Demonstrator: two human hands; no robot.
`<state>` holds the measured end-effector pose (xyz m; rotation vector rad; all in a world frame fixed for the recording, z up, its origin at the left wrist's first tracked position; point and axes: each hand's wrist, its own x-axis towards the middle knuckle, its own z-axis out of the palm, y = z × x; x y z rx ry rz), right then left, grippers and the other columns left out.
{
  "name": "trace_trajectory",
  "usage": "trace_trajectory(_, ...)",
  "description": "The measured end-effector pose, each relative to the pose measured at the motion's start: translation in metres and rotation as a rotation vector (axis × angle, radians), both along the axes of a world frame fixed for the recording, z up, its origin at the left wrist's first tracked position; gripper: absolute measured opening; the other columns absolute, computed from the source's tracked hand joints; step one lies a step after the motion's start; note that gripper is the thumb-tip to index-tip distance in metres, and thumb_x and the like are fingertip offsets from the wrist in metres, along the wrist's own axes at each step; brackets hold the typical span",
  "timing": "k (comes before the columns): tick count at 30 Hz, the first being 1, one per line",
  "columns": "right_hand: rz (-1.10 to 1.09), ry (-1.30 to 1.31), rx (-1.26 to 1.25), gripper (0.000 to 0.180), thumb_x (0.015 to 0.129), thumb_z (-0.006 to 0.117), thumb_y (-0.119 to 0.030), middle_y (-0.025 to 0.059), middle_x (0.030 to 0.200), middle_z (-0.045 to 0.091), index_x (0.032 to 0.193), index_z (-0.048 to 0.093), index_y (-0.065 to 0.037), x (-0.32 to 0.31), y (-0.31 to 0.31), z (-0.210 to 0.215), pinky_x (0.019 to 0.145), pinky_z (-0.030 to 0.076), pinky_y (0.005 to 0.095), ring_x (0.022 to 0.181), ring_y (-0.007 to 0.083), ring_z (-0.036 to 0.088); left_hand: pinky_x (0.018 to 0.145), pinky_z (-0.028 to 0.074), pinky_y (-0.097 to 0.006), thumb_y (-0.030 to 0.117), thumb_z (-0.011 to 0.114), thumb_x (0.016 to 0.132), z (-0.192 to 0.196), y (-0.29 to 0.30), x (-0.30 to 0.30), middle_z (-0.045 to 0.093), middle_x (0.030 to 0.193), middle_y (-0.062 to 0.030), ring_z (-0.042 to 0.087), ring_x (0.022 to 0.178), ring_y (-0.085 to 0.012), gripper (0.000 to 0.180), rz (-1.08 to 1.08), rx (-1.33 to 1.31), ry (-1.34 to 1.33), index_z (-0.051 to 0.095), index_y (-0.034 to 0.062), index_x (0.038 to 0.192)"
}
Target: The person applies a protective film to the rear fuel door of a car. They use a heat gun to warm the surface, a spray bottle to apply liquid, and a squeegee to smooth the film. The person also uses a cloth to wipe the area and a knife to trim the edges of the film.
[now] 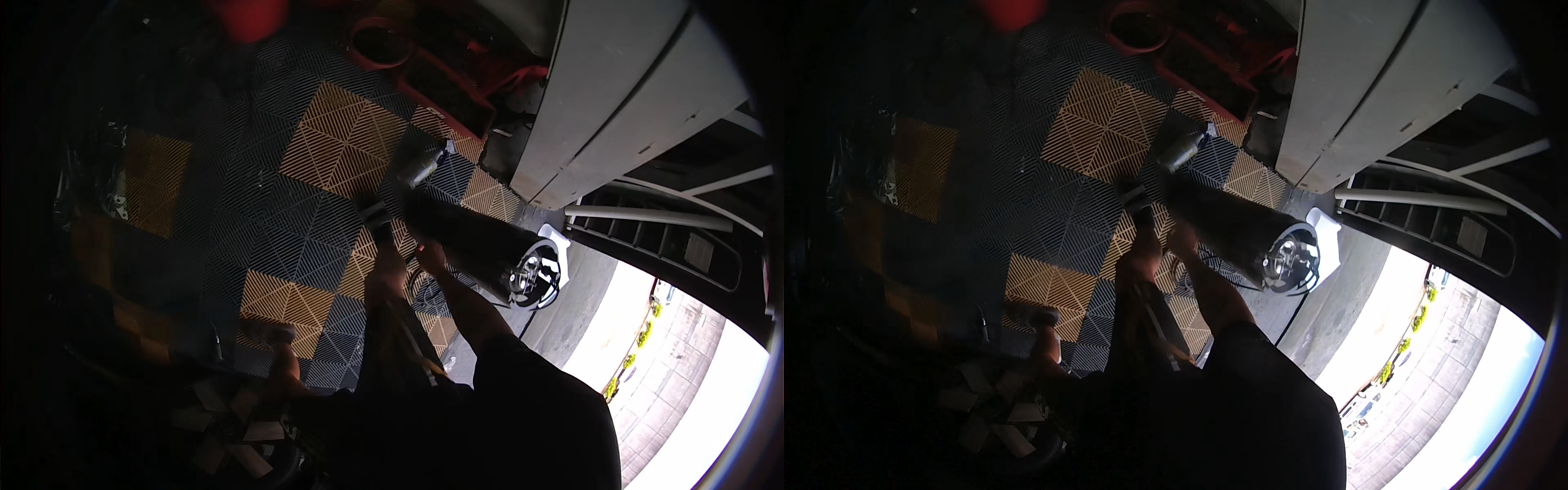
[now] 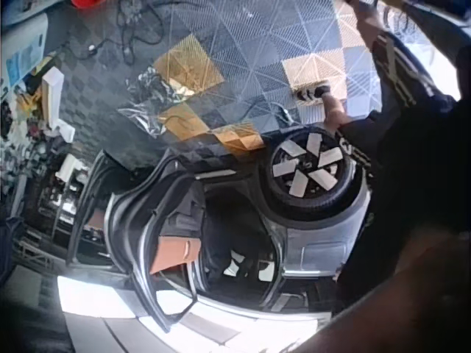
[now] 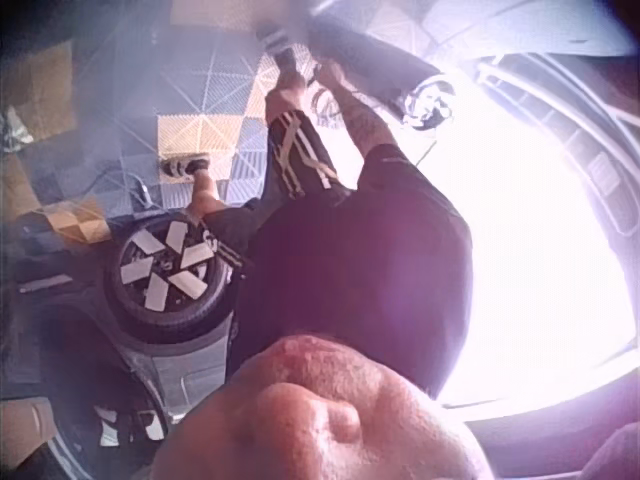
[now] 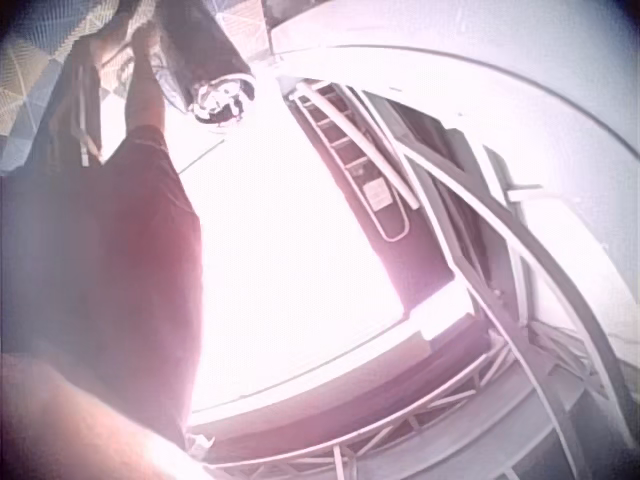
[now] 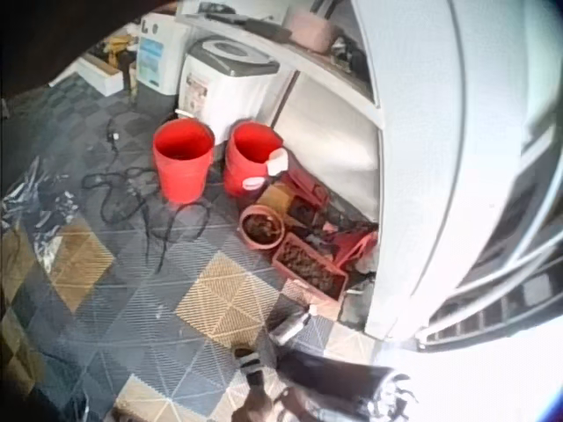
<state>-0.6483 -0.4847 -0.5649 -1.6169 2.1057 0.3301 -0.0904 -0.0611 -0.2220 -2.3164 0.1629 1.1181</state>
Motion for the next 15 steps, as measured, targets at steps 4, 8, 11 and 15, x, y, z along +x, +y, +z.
trace_trajectory(4,0.079,-0.119,-0.154,0.04,0.085,0.059,-0.041,0.017,0.081,0.066,0.076,0.062,-0.002,-0.054,-0.156,-0.151,0.077,0.052,0.047,0.087,0.0366,0.065,0.085,0.047,-0.047,0.037,0.067,0.078,-0.029,-0.062,-0.151,0.059,0.109,-0.0115,0.054,0.105,-0.0297,0.047,0.191,0.099,-0.043,0.059,0.0071,0.114)
trace_trajectory(8,-0.027,-0.042,-0.102,0.033,0.08,0.066,-0.039,0.0123,0.072,0.062,0.087,0.064,-0.007,-0.202,-0.256,-0.305,0.068,0.051,0.0429,0.073,0.0308,0.064,0.084,0.048,-0.045,0.034,0.07,0.077,-0.041,-0.087,-0.226,0.061,0.106,-0.0109,0.057,0.102,-0.0281,0.047,0.328,0.208,-0.057,0.059,0.0077,0.114)
trace_trajectory(11,0.556,-0.155,-0.137,0.028,0.079,0.066,-0.024,0.007,0.068,0.058,0.104,0.066,-0.012,-0.301,-0.357,-0.353,0.063,0.049,0.038,0.064,0.0261,0.058,0.084,0.049,-0.043,0.031,0.072,0.075,-0.047,-0.064,-0.28,0.063,0.103,-0.0104,0.059,0.099,-0.027,0.047,0.513,0.247,-0.015,0.059,0.0082,0.114)
trace_trajectory(15,0.937,-0.169,-0.044,0.02,0.081,0.066,-0.02,0.0054,0.07,0.059,0.099,0.066,-0.01,-0.231,-0.344,-0.394,0.063,0.047,0.0362,0.06,0.0232,0.055,0.083,0.05,-0.04,0.028,0.075,0.074,0.036,-0.045,-0.323,0.065,0.099,-0.0098,0.061,0.096,-0.0255,0.048,0.643,0.364,-0.103,0.059,0.0088,0.114)
